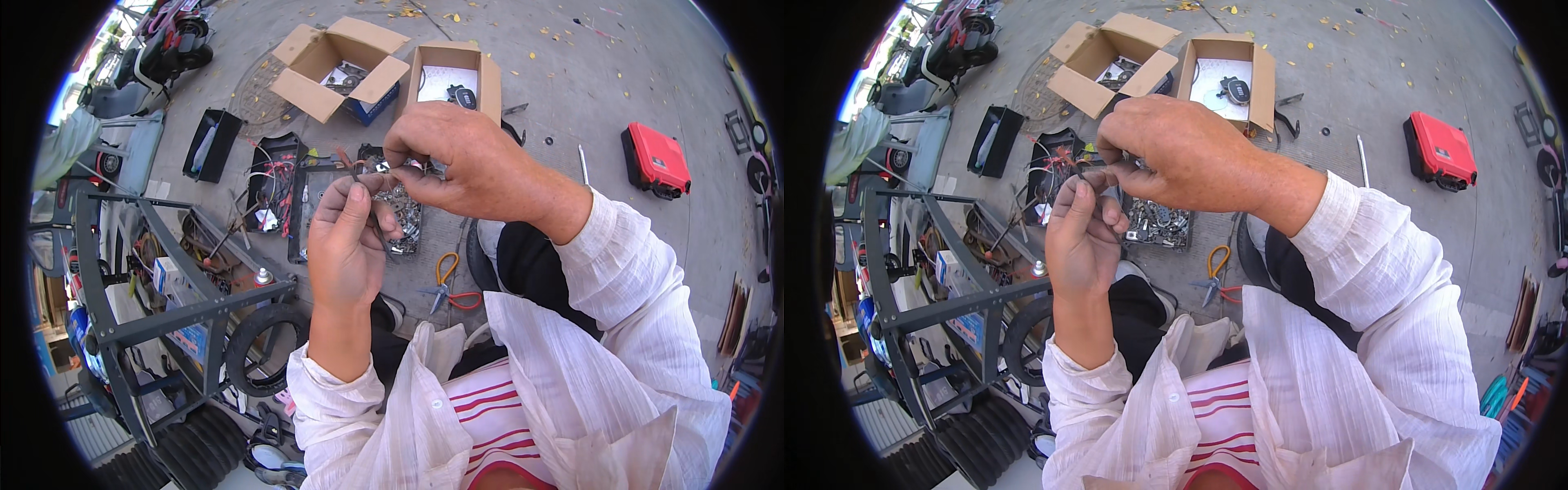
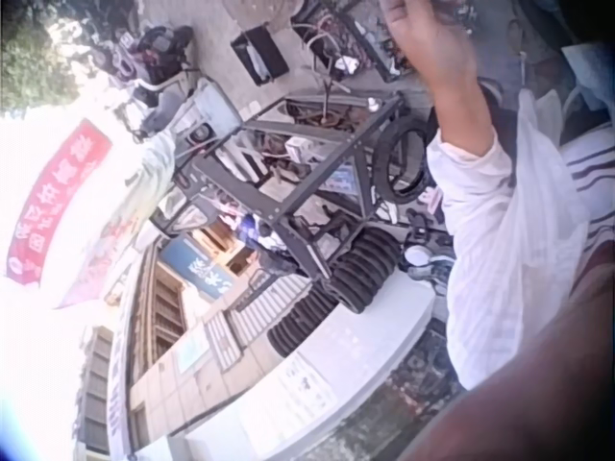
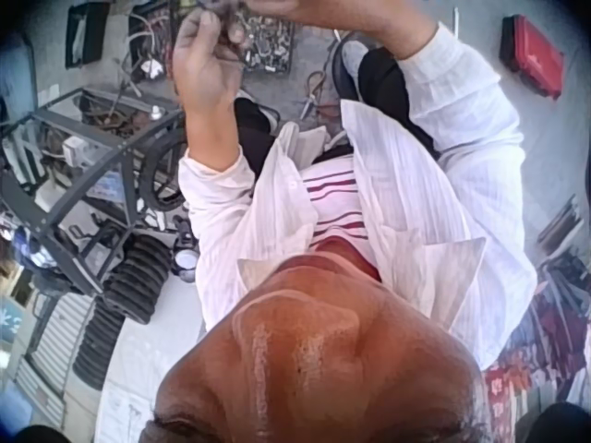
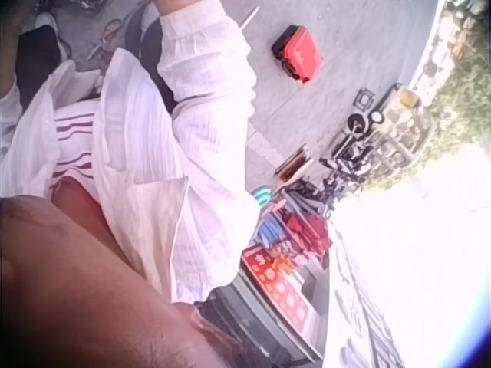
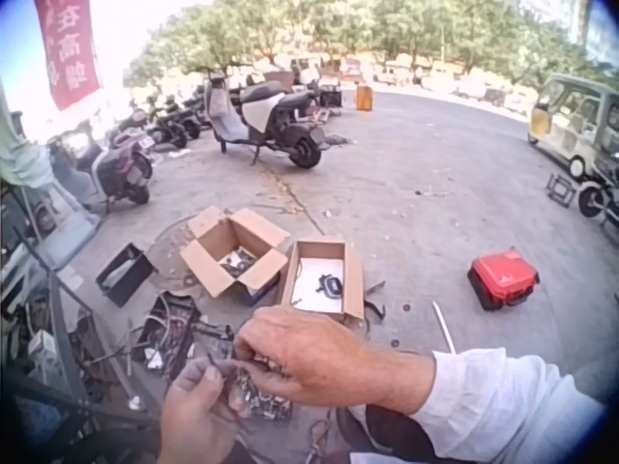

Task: The person sits on the ground and twists copper wires together by hand, then wraps the connection with black electrical tape. They repeat this process for multiple wire pairs, handling each connection individually.

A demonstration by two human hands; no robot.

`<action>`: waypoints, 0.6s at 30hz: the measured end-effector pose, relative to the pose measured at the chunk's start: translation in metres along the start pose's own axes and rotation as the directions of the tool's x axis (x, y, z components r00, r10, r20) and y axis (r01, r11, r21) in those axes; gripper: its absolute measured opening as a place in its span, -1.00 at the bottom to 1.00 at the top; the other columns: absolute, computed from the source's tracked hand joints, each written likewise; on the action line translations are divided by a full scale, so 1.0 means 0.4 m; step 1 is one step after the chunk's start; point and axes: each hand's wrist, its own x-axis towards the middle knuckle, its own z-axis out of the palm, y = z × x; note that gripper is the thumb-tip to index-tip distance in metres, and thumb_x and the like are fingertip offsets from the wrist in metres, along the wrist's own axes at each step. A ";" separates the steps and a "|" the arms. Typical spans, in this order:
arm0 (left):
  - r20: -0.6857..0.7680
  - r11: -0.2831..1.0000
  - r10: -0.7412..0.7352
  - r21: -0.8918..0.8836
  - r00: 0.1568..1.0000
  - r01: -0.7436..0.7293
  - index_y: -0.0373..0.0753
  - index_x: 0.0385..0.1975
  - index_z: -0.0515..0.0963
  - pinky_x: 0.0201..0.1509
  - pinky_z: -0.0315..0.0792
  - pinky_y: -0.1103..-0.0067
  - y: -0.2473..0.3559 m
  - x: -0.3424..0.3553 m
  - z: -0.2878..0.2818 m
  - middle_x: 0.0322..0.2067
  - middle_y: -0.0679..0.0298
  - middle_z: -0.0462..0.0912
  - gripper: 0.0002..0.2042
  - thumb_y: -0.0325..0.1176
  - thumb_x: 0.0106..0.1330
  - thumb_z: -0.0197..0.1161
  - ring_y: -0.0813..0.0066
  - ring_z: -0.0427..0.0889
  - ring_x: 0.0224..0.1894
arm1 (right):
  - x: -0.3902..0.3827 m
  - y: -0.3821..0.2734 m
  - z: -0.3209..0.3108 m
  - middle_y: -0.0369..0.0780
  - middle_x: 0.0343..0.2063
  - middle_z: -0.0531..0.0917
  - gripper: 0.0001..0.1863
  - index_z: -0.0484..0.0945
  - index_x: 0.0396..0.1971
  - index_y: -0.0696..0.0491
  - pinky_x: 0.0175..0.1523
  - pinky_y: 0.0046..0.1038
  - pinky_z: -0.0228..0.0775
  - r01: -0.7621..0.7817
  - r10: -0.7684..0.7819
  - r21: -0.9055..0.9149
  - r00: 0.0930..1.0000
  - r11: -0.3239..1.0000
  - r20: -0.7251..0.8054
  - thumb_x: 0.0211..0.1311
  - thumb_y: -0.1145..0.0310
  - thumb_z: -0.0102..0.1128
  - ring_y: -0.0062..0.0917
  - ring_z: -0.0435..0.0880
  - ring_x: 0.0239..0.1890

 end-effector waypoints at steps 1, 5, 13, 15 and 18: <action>0.003 1.000 -0.007 0.004 1.000 0.007 -0.34 -0.19 0.51 -0.42 0.49 0.61 -0.001 0.000 0.000 -0.22 0.11 0.63 -0.82 -0.35 0.40 0.11 0.58 0.51 -0.47 | 0.000 0.001 0.001 -0.16 -0.44 0.54 -0.84 0.50 -0.40 0.09 -0.22 -0.24 0.40 0.010 -0.010 -0.016 1.000 1.000 -0.008 0.00 0.42 0.25 -0.21 0.57 -0.29; 0.031 0.999 -0.047 0.013 0.998 0.047 -0.33 -0.23 0.51 -0.43 0.49 0.61 -0.001 0.001 0.000 -0.21 0.08 0.63 -0.85 -0.36 0.40 0.11 0.57 0.52 -0.47 | -0.002 0.002 0.002 -0.18 -0.43 0.52 -0.82 0.48 -0.40 0.08 -0.24 -0.25 0.43 0.035 -0.035 -0.118 0.999 0.992 -0.002 0.01 0.37 0.28 -0.23 0.58 -0.28; 0.055 0.997 -0.076 0.010 0.996 0.076 -0.31 -0.28 0.50 -0.46 0.47 0.64 0.009 0.000 -0.007 -0.20 0.05 0.63 -0.86 -0.37 0.39 0.12 0.57 0.52 -0.50 | 0.004 -0.003 -0.006 -0.23 -0.43 0.52 -0.76 0.45 -0.43 0.06 -0.25 -0.32 0.49 0.134 -0.134 -0.345 0.991 0.929 0.025 -0.06 0.31 0.31 -0.33 0.60 -0.26; 0.059 0.996 -0.088 0.025 0.994 0.087 -0.32 -0.28 0.50 -0.47 0.47 0.65 0.010 -0.002 -0.010 -0.20 0.05 0.63 -0.86 -0.36 0.39 0.12 0.57 0.52 -0.51 | 0.005 -0.009 -0.005 -0.25 -0.44 0.52 -0.76 0.45 -0.44 0.06 -0.25 -0.34 0.50 0.167 -0.167 -0.351 0.985 0.921 0.031 -0.09 0.31 0.30 -0.34 0.60 -0.26; 0.060 0.995 -0.102 0.029 0.993 0.100 -0.32 -0.27 0.50 -0.46 0.48 0.64 0.016 -0.005 -0.011 -0.20 0.04 0.63 -0.86 -0.36 0.39 0.12 0.56 0.52 -0.52 | 0.006 -0.018 -0.003 -0.25 -0.44 0.52 -0.76 0.45 -0.44 0.05 -0.24 -0.35 0.50 0.187 -0.185 -0.372 0.982 0.909 0.041 -0.11 0.32 0.28 -0.35 0.60 -0.26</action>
